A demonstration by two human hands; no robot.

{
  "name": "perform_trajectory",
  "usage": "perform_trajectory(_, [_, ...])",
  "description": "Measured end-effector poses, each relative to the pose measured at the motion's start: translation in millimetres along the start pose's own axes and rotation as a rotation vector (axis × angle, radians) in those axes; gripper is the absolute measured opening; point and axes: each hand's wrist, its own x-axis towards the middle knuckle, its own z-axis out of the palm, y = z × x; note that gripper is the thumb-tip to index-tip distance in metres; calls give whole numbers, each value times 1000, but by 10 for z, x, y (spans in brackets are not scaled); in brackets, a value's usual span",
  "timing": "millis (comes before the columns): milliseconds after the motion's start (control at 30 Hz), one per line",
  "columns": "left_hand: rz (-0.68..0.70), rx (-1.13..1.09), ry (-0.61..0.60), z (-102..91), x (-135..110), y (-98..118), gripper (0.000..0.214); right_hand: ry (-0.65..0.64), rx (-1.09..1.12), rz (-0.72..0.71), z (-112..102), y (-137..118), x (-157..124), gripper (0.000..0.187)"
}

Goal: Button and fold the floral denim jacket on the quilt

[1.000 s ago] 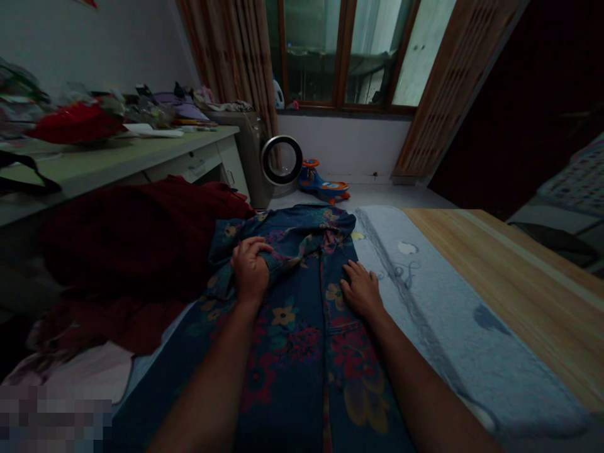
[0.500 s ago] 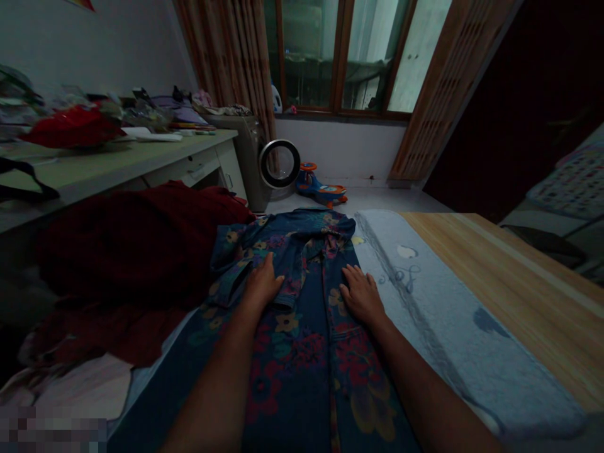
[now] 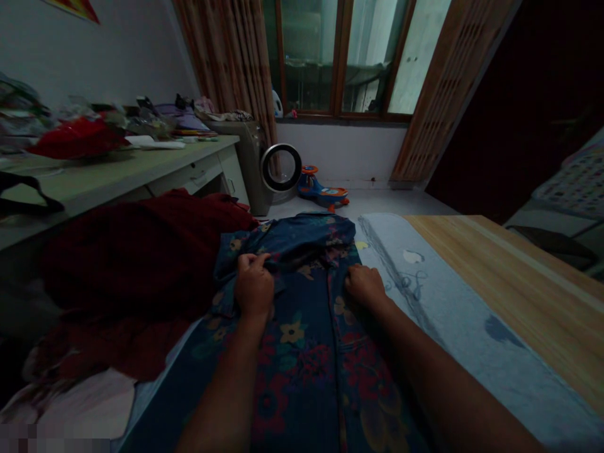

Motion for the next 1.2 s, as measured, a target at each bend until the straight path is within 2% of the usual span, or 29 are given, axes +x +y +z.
perform_trajectory(100, [34,273,-204,25,-20,-79,32,74,-10,100,7,-4,224,29])
perform_trajectory(167, [65,388,-270,53,-40,-92,27,162,-3,119,91,7,300,27])
perform_trajectory(333, [134,414,-199,110,-80,14,25,258,67,85,303,95,330,21])
perform_trajectory(400, [193,368,-164,151,-97,66,29,282,121,70,344,138,341,28])
perform_trajectory(500, [271,321,-223,253,-146,95,37,263,198,17,383,181,372,44])
perform_trajectory(600, [279,340,-402,339,-207,81,36,188,219,1,406,192,395,46])
perform_trajectory(700, [266,383,-530,334,-208,107,31,159,215,7,412,187,401,47])
perform_trajectory(833, [246,477,-636,248,-12,332,24,151,214,13,420,183,407,49])
perform_trajectory(900, [293,473,-605,256,158,519,25,145,223,23,425,180,410,50])
perform_trajectory(1000, [431,346,-515,419,428,807,23,143,239,32,420,175,413,50])
perform_trajectory(1067, [466,226,-530,622,581,948,27,147,251,37,400,184,417,50])
perform_trajectory(1133, [420,143,-568,863,700,1014,30,140,264,31,370,213,428,49])
perform_trajectory(1200, [314,99,-626,1096,791,1007,35,122,276,10,343,262,446,47])
